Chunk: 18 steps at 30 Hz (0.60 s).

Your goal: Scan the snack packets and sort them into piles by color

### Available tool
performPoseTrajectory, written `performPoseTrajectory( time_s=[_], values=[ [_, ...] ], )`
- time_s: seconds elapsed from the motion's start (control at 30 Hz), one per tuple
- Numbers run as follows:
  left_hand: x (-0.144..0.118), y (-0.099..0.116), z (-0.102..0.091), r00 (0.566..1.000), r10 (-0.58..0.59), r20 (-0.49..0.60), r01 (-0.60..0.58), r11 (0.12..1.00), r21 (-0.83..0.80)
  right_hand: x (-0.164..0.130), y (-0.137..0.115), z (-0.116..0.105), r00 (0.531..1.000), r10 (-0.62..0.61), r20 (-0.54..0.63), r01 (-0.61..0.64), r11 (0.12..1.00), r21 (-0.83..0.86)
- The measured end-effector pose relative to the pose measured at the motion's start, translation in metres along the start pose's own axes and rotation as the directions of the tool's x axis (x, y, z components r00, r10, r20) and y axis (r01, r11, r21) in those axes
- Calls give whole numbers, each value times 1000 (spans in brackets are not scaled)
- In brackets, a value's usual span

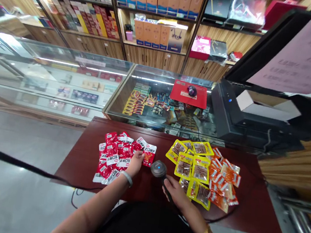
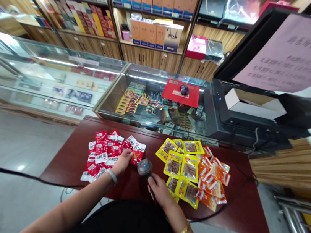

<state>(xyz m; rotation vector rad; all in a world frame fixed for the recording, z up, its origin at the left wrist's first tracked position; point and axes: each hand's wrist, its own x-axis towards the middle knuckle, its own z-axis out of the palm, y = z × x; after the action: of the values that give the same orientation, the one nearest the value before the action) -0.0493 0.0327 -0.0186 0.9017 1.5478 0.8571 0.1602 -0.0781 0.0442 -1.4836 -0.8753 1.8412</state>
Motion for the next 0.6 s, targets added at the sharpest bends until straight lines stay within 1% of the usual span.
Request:
performPoseTrajectory(
  time_s=[0.1,0.13,0.17,0.2,0.23,0.3,0.33,0.4,0.47,0.5,0.53,0.57,0.6],
  values=[
    [-2,-2,-3,999,16,-32,-18,998,-61,5,-3,9,998,-20,60,21,999,-28],
    [-3,-3,-4,999,4,-36,-7,996,-86,7,-4,11,997,-25,73,27,999,-32],
    [-4,-3,-6,999,-31,-31,27,993,-116,9,-4,13,996,-29,82,32,999,-34],
    [-5,-2,-8,996,-88,-6,86,985,-152,10,-4,14,996,-32,85,35,999,-32],
    [-7,-1,-10,987,-155,41,160,968,-193,11,-4,15,996,-33,82,35,999,-28],
    [-11,2,-14,945,-271,182,313,912,-266,12,-4,15,997,-32,63,33,999,-13],
    [-13,3,-17,917,-297,265,372,879,-299,12,-5,15,998,-30,53,30,1000,-5],
    [-16,4,-20,851,-290,438,463,809,-363,11,-7,14,999,-26,35,25,1000,7],
    [-19,3,-21,774,-261,577,546,736,-400,10,-10,13,999,-26,24,26,1000,18],
    [-19,1,-21,738,-250,626,582,706,-403,9,-11,12,999,-25,20,25,999,25],
    [-19,-1,-19,712,-248,657,607,688,-397,8,-12,12,1000,-26,15,25,999,32],
    [-19,-3,-17,697,-251,672,619,683,-388,8,-12,11,1000,-26,12,25,999,39],
    [-18,-4,-15,694,-252,674,620,686,-381,8,-13,11,1000,-28,10,27,999,44]
  ],
)
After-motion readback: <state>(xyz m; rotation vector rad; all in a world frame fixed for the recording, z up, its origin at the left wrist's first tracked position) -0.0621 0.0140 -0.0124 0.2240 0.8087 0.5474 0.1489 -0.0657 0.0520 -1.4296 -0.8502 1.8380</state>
